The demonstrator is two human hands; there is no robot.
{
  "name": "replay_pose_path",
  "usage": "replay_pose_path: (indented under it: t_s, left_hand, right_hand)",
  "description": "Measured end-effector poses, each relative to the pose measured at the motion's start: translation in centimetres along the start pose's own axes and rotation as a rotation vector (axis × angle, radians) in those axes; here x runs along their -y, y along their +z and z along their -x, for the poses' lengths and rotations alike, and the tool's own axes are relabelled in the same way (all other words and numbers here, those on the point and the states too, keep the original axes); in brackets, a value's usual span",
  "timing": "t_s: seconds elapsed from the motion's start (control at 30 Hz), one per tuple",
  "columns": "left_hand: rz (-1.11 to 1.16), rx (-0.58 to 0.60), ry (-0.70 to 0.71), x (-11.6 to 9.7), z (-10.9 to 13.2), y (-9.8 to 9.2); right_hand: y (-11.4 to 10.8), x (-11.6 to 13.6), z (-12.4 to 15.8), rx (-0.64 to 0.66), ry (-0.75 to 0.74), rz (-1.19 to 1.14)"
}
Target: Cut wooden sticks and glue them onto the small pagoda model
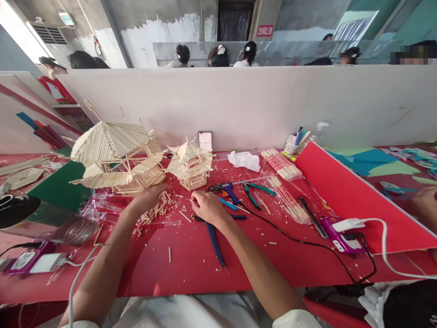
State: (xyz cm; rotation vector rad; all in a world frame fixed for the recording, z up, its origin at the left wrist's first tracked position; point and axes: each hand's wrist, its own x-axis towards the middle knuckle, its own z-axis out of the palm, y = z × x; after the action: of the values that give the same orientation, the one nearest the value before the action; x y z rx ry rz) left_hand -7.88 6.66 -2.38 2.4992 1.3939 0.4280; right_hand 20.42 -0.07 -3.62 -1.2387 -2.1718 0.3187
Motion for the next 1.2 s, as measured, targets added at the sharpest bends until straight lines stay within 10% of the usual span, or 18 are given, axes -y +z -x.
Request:
replay_pose_path:
  t_s: [1.2]
  left_hand:
    - [-0.075, -0.028, -0.039, -1.5, -0.5, -1.1]
  right_hand:
    - [-0.1, 0.1, 0.0, 0.025, 0.004, 0.01]
